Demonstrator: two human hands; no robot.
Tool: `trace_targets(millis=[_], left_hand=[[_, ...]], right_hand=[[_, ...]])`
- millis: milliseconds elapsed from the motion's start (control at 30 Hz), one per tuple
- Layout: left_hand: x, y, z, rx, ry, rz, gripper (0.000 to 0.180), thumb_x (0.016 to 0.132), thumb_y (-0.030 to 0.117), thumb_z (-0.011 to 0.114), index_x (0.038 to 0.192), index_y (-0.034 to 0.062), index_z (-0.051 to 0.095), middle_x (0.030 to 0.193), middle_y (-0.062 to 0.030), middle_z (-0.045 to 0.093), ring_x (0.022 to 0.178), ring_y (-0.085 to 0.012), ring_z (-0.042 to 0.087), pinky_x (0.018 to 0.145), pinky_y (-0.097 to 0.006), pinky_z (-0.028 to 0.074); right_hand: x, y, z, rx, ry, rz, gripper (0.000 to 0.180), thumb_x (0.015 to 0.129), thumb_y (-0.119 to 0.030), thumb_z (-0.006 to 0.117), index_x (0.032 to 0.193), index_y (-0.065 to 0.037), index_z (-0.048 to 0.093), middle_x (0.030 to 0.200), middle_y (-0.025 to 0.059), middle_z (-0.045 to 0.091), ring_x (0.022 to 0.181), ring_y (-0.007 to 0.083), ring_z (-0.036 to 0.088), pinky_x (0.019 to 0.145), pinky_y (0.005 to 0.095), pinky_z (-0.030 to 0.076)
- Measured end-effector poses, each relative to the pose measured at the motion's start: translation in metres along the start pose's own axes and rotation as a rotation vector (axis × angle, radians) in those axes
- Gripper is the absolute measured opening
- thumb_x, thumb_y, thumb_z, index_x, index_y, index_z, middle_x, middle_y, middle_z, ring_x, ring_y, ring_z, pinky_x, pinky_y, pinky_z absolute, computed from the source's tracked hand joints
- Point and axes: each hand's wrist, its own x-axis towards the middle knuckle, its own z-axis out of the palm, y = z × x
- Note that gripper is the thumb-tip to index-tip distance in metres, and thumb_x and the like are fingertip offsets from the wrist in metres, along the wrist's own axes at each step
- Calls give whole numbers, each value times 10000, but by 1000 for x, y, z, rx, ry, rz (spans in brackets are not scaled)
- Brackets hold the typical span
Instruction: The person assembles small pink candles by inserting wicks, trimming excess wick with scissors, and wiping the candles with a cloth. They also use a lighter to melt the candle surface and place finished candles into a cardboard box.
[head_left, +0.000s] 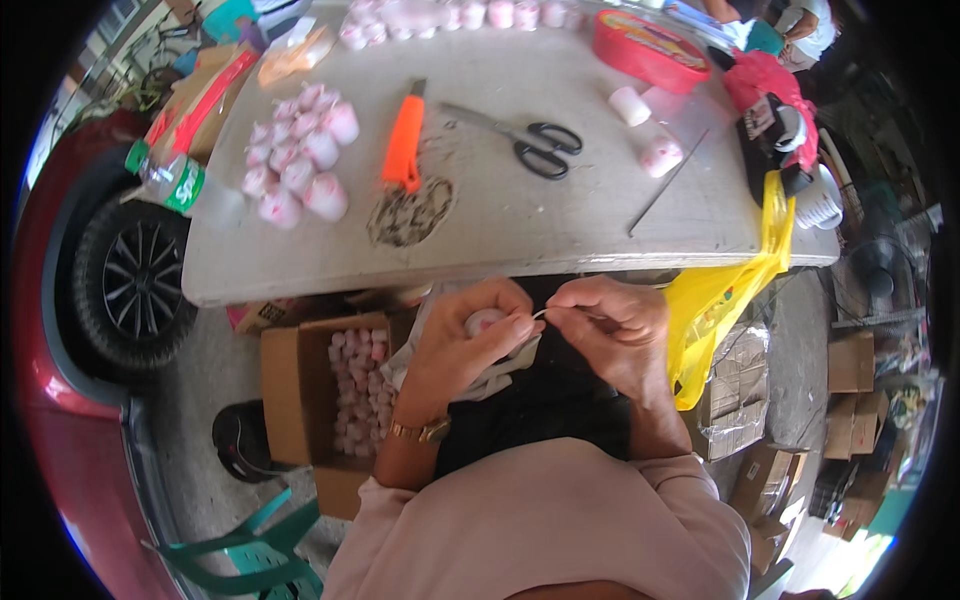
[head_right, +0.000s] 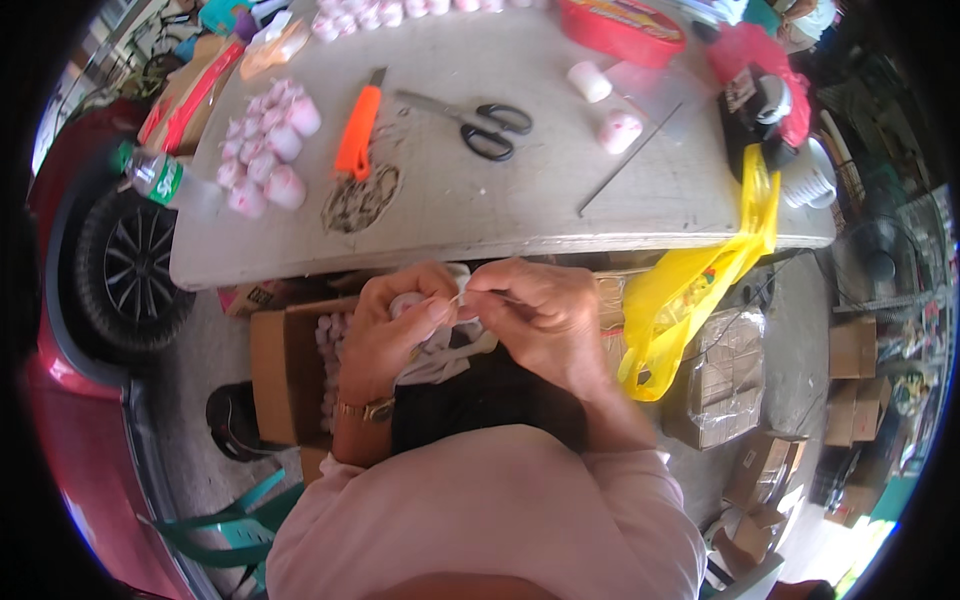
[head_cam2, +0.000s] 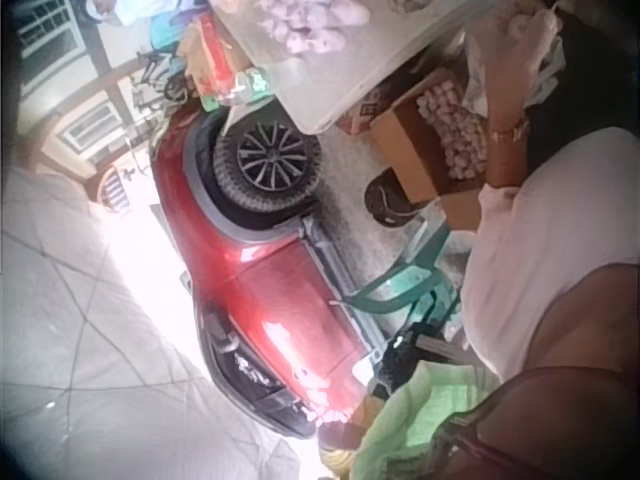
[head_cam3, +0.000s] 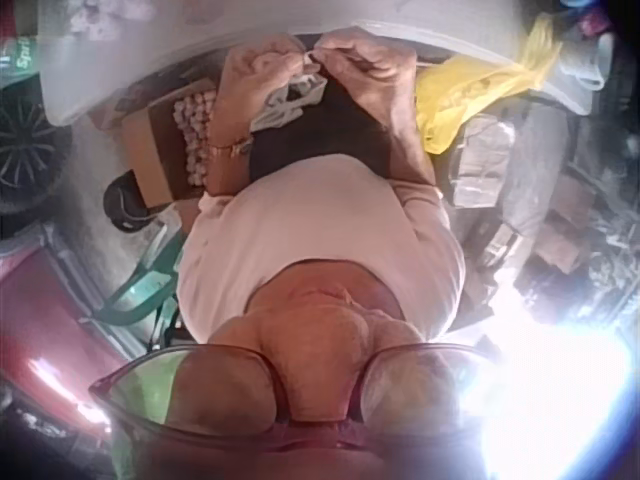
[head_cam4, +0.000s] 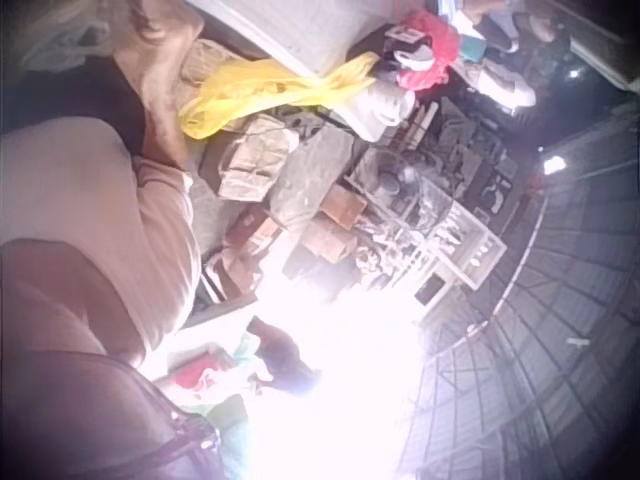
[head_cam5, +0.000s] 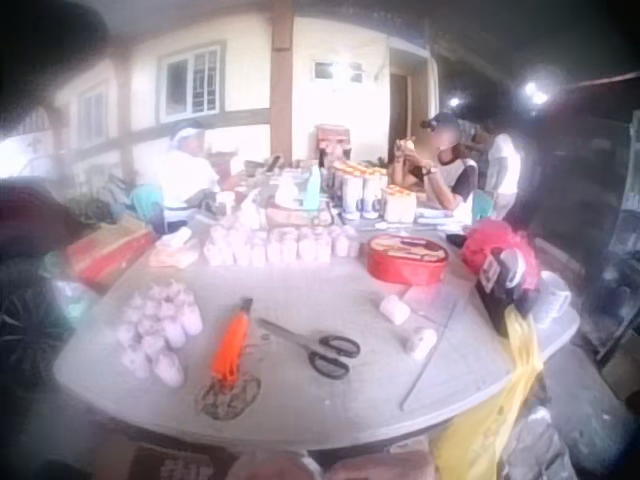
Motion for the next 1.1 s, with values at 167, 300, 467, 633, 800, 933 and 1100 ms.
trace_targets(millis=[167,300,467,633,800,933,1100], left_hand=[[-1,-11,1,-359,-17,-39,183,925,160,610,812,17,593,802,-7,532,748,-76,520,835,-334,569],[4,-16,-5,-581,-47,7,196,953,211,580,900,22,590,872,-34,542,815,-122,541,958,-396,501],[11,-18,2,-1136,-60,152,280,1009,304,478,1105,54,561,1148,-137,561,1148,-273,545,1099,-462,365],[4,-13,11,-1261,5,85,453,1017,469,376,1178,91,568,1400,-192,457,1343,-322,415,1115,-472,339],[6,-12,21,-1383,-50,50,539,998,549,334,1237,123,563,1524,-164,326,1416,-323,304,1136,-481,307],[9,-16,27,-1354,11,76,528,998,554,324,1232,147,566,1522,-147,329,1418,-312,300,1135,-457,313],[14,-25,30,-1270,-19,199,571,1018,519,296,1292,76,529,1552,-152,264,1447,-346,213,1144,-444,308]], right_hand=[[1,-1,-6,86,82,70,139,832,113,657,909,-1,640,783,11,637,708,41,558,631,172,429],[9,1,-10,-151,4,-188,115,841,96,646,879,0,595,736,30,613,670,44,544,578,184,427],[0,-7,-1,-179,105,-9,118,837,70,660,884,-13,591,705,12,605,593,48,524,532,182,411],[1,-8,11,-301,104,-190,154,828,53,677,943,-19,603,712,56,657,593,84,613,517,224,477],[9,0,26,-427,145,-444,239,752,35,736,930,-51,602,642,58,582,475,204,539,437,315,420],[12,4,29,-505,114,-523,237,742,27,741,916,-44,597,620,48,542,470,195,518,432,308,407],[13,10,31,-598,113,-532,230,733,41,723,908,-32,592,611,42,516,470,198,518,437,305,411]])
